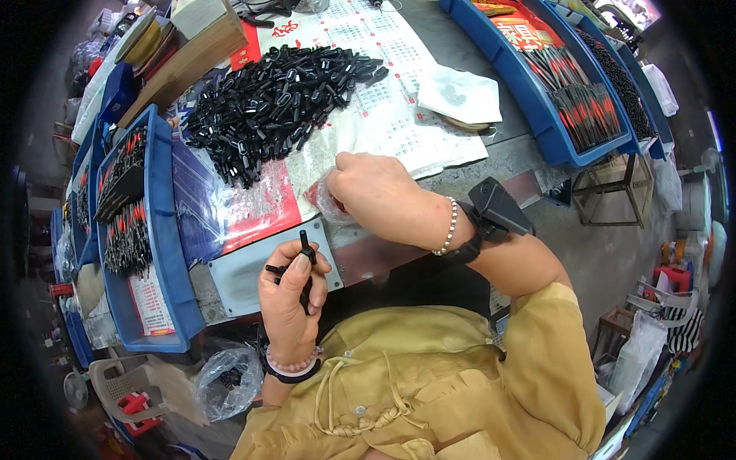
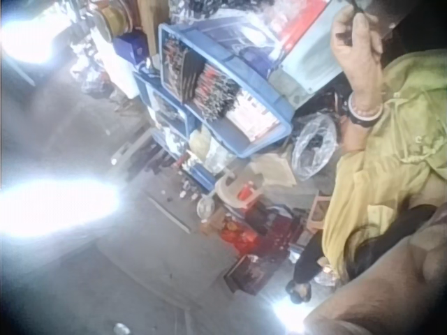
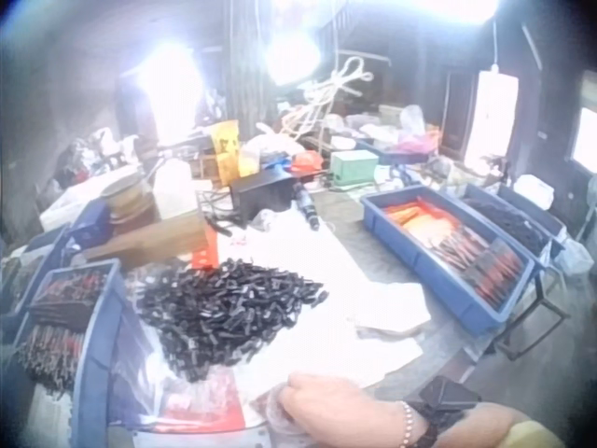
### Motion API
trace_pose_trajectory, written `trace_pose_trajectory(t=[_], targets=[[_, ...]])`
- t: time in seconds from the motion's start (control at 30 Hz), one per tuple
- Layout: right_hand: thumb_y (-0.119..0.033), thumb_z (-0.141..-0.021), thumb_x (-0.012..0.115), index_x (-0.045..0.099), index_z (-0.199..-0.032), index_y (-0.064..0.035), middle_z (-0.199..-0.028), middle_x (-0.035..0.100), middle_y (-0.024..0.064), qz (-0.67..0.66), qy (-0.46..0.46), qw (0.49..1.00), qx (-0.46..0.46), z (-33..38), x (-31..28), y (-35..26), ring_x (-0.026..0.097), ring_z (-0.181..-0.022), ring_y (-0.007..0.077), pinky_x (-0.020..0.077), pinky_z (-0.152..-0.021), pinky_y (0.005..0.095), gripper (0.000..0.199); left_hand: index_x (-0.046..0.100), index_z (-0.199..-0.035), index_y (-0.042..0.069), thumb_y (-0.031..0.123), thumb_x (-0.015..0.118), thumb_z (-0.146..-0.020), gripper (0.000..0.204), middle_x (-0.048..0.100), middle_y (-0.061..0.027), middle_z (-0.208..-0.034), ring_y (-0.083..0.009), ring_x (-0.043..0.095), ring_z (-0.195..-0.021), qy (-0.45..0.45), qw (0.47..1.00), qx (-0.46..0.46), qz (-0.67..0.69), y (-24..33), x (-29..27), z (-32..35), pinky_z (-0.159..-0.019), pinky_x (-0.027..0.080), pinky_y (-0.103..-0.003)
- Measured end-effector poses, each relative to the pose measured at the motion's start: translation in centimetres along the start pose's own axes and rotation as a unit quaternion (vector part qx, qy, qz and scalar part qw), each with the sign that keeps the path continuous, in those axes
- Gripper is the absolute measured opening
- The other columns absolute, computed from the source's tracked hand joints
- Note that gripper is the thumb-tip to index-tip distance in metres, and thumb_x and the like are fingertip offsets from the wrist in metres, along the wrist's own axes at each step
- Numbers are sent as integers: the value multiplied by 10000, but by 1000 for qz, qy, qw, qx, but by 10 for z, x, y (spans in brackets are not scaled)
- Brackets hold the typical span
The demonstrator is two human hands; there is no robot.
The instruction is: The person repeatedly picks a black plastic key fob and a red pin from a small bag, inserts the pin into the fob, and places the assembled unit into a clear plastic bag. This cycle is performed multiple times throughout the clip.
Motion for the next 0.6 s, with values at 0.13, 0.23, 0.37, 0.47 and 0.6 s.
trace_pose_trajectory(t=[0.13,0.23,0.37,0.47,0.6], targets=[[-72,-763,589,560,-770,-20,-800,548,136,7,-17,1000,-3,-7,1,-3,589,-739,325,481,-648,413,60,560,-1056,-34,54,551,-923,160,660,-122,-842,-46,452,-501,-3,1000,-8,-7,0,-3,-2,-446,343,-169],[-69,-777,601,569,-803,-7,-756,588,138,-40,-13,999,34,-7,-8,6,609,-691,317,489,-616,388,74,552,-1078,-36,44,542,-922,176,664,-137,-829,-48,458,-499,-9,1000,-8,-4,0,-4,-4,-446,349,-168],[-51,-800,628,596,-874,10,-700,630,137,-173,4,983,68,-1,-19,19,632,-625,247,494,-582,323,102,551,-1106,-37,37,536,-922,199,665,-142,-815,-52,469,-497,-9,1000,-22,-3,-4,-3,-7,-443,354,-169],[-15,-817,637,629,-919,18,-748,661,106,-243,22,968,54,0,-23,19,607,-612,152,492,-586,269,108,553,-1120,-34,39,537,-922,211,661,-132,-798,-54,476,-493,-19,999,-27,-5,-6,2,-9,-436,354,-170],[-12,-846,633,628,-913,26,-755,656,53,-310,-3,947,79,3,-18,24,583,-641,94,488,-593,246,77,554,-1116,-34,45,537,-924,208,655,-124,-780,-54,481,-492,-21,999,-28,-14,-6,4,-9,-432,350,-169]])
Point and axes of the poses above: each hand's wrist, its own z-axis away from the middle knuckle, its own x-axis out of the palm, y = z × x, the point moved 10 cm from there along -z, towards the middle knuckle
